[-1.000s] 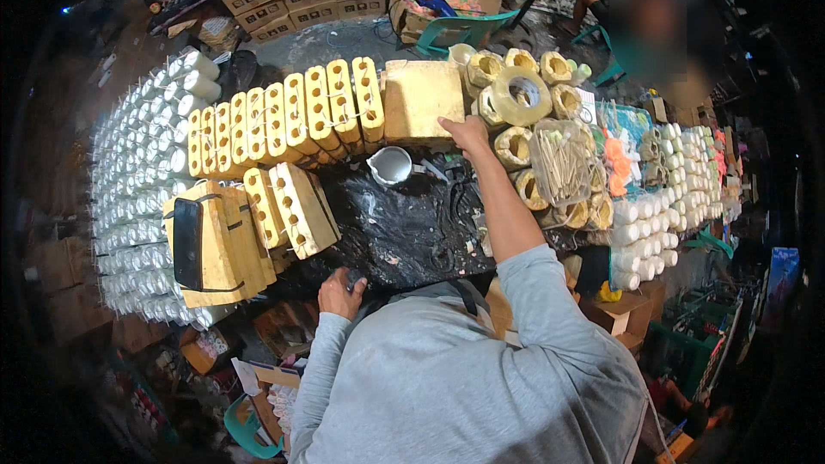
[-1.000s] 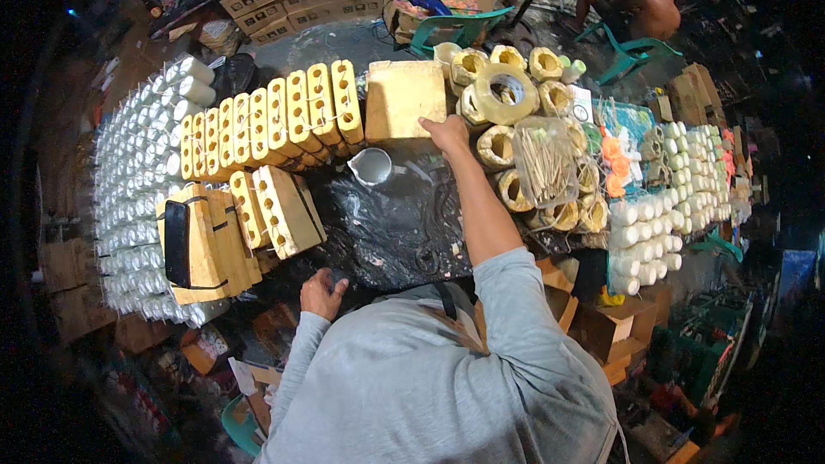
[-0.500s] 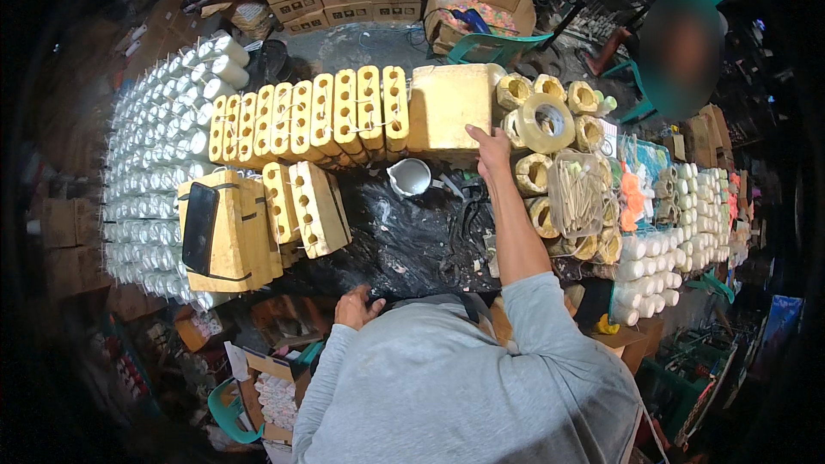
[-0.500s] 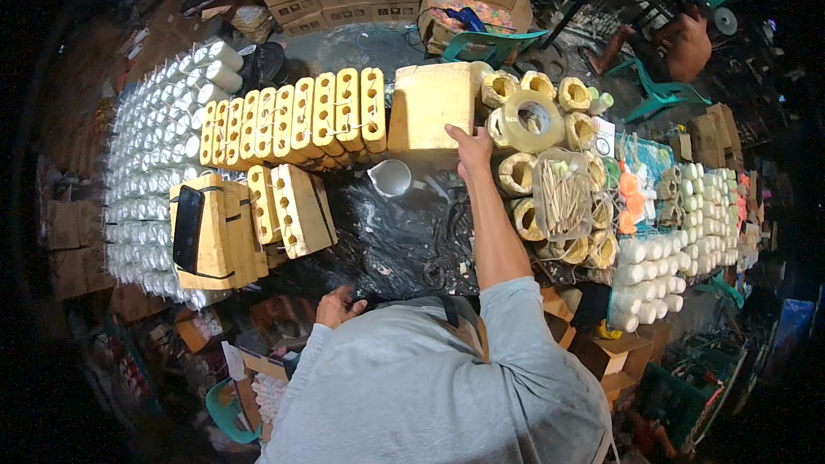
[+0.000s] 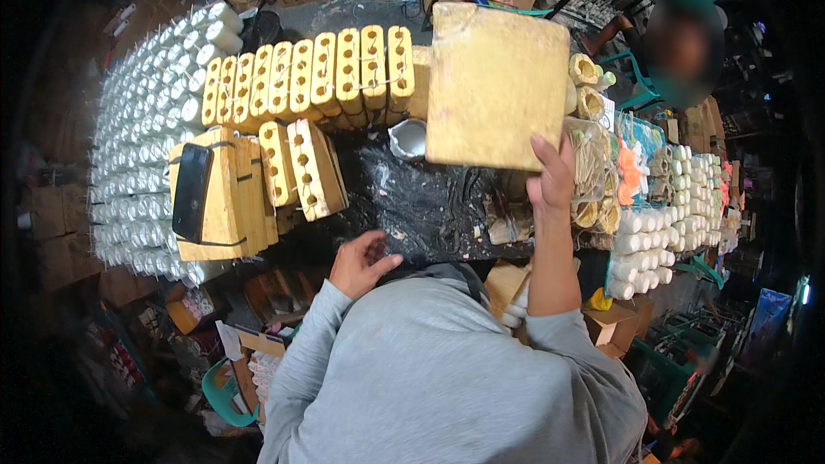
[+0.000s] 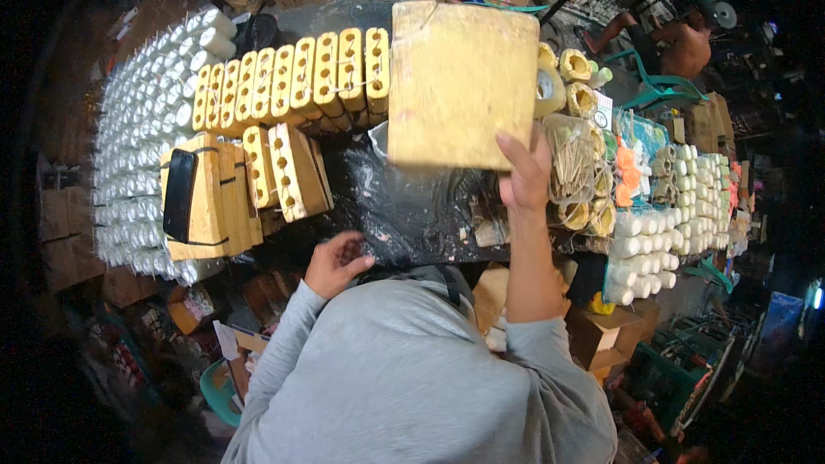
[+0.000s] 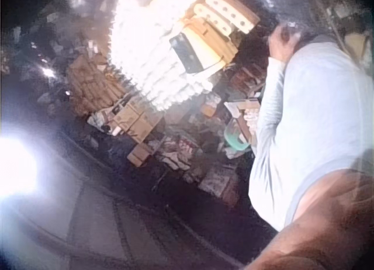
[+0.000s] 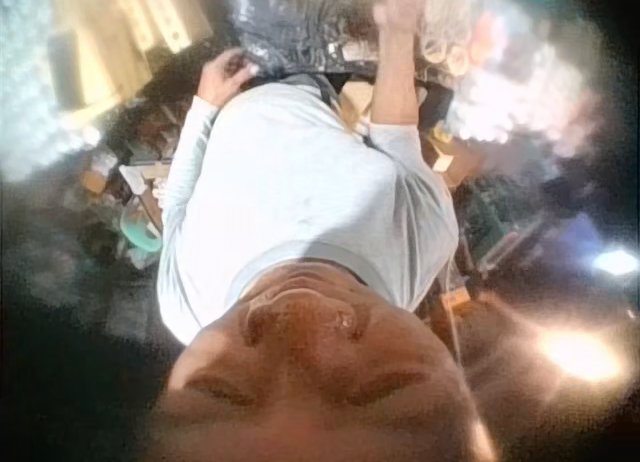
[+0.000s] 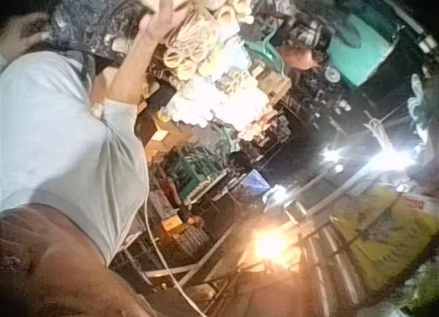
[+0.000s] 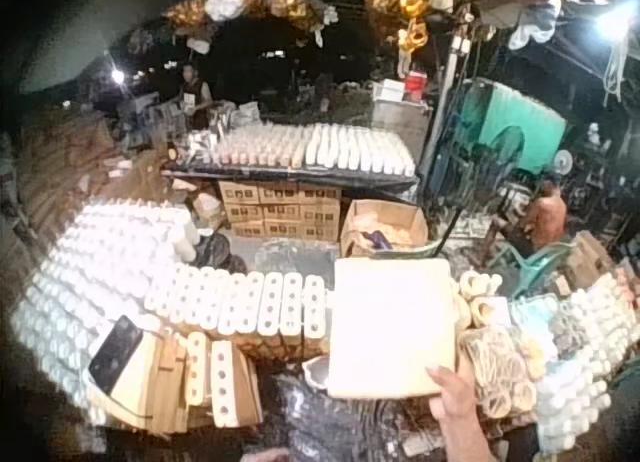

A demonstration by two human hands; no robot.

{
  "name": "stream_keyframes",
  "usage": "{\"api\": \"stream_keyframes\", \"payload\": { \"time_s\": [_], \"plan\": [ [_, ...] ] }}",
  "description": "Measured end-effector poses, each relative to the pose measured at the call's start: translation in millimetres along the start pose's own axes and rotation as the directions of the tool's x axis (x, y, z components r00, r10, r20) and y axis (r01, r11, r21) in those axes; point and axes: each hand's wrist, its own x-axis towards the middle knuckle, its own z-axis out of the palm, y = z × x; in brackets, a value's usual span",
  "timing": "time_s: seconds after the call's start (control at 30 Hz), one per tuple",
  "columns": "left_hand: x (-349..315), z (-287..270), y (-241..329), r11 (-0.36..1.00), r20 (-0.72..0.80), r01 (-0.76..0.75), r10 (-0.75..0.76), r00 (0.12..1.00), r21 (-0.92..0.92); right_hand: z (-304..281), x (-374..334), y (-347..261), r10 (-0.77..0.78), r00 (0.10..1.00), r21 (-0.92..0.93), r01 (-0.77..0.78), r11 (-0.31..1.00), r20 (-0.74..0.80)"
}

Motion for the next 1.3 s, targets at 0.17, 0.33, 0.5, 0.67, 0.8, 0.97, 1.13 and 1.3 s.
{"api": "stream_keyframes", "payload": {
  "time_s": [0.17, 0.33, 0.5, 0.67, 0.8, 0.97, 1.13, 1.3],
  "plan": [
    [22, 9, 35, 0.661, 0.127, -0.104, 0.291, 0.948, -0.743, -24, -107, 45, 0.284, 0.938, 0.054, -0.278, 0.959, -0.198],
    [23, 34, -6, 0.704, 0.101, -0.007, 0.111, 0.989, -0.71, -42, -200, 128, 0.508, 0.857, 0.217, -0.483, 0.849, -0.082],
    [4, 21, -73, 0.656, 0.167, 0.148, -0.034, 0.985, -0.74, -65, -235, 190, 0.65, 0.759, -0.085, -0.646, 0.758, 0.031],
    [-6, 9, -108, 0.635, 0.159, 0.191, -0.108, 0.981, -0.748, -76, -212, 198, 0.367, 0.922, -0.878, -0.072, 0.473, 0.122],
    [8, 9, -118, 0.673, 0.169, 0.194, -0.102, 0.98, -0.714, -73, -183, 194, 0.336, 0.913, -0.945, 0.292, -0.149, 0.229],
    [31, 23, -125, 0.696, 0.209, 0.211, -0.088, 0.974, -0.687, -104, -149, 166, 0.198, 0.98, -0.908, 0.078, -0.411, -0.006],
    [61, 49, -118, 0.658, 0.202, 0.221, -0.105, 0.974, -0.72, -102, -135, 139, 0.195, 0.972, -0.965, -0.083, -0.248, -0.134],
    [93, 91, -107, 0.643, 0.21, 0.191, -0.047, 0.977, -0.742, -65, -92, 124, -0.017, 0.999, -0.992, 0.04, 0.12, 0.038]
  ]
}}
